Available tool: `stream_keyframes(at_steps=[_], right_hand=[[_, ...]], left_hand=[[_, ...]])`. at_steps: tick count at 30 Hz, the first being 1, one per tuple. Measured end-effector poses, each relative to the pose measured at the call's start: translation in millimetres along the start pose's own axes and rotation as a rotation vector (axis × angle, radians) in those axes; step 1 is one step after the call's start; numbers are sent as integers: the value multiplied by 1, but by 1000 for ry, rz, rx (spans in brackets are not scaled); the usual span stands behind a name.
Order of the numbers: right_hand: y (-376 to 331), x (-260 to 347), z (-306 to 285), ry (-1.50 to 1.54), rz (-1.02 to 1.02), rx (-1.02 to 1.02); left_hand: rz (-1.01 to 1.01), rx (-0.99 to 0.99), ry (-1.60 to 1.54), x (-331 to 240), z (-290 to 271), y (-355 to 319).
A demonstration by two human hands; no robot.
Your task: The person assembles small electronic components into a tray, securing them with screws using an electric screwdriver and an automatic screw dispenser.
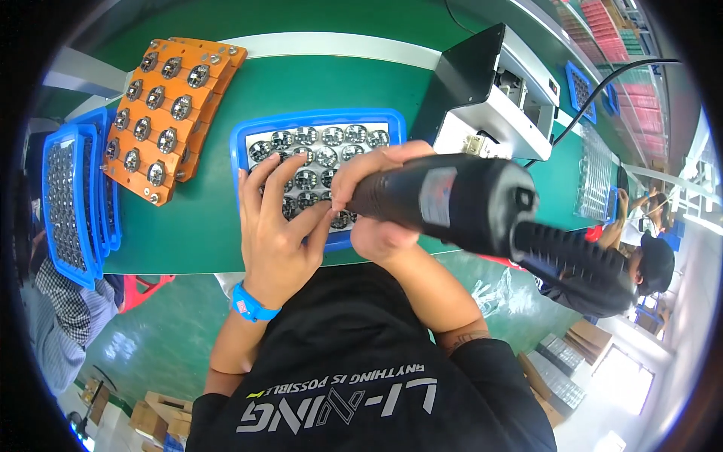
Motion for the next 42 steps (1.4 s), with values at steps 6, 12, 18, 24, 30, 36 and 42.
stream_keyframes(at_steps=[6, 12, 18, 24, 30, 36, 42], right_hand=[[5, -3, -2, -49, 55, -24], [8, 14, -23, -47, 69, -142], [4, 112, -96, 59, -376, -351], [13, 126, -141, -71, -377, -516], [21, 109, -138, -165, -251, -534], [29, 104, -133, -138, -148, -433], [18, 80, -106, 140, -70, -308]], left_hand=[[10, 24, 15, -6, 1, 7], [21, 2, 13, -10, -2, 16], [38, -14, 76, -11, -2, 16], [85, -124, -67, -11, -18, 19], [70, -167, -126, -7, -29, 4], [107, -99, -166, -6, -22, -1], [113, -15, -147, -10, -15, -1]])
Point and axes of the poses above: each hand's wrist, its own y-axis towards the middle knuckle, its own z-axis out of the palm, x = y × z, the point moved 10 cm from there along y, towards the middle knuckle, and after that the axes turned 14 degrees about z, right-handed, at the moved point
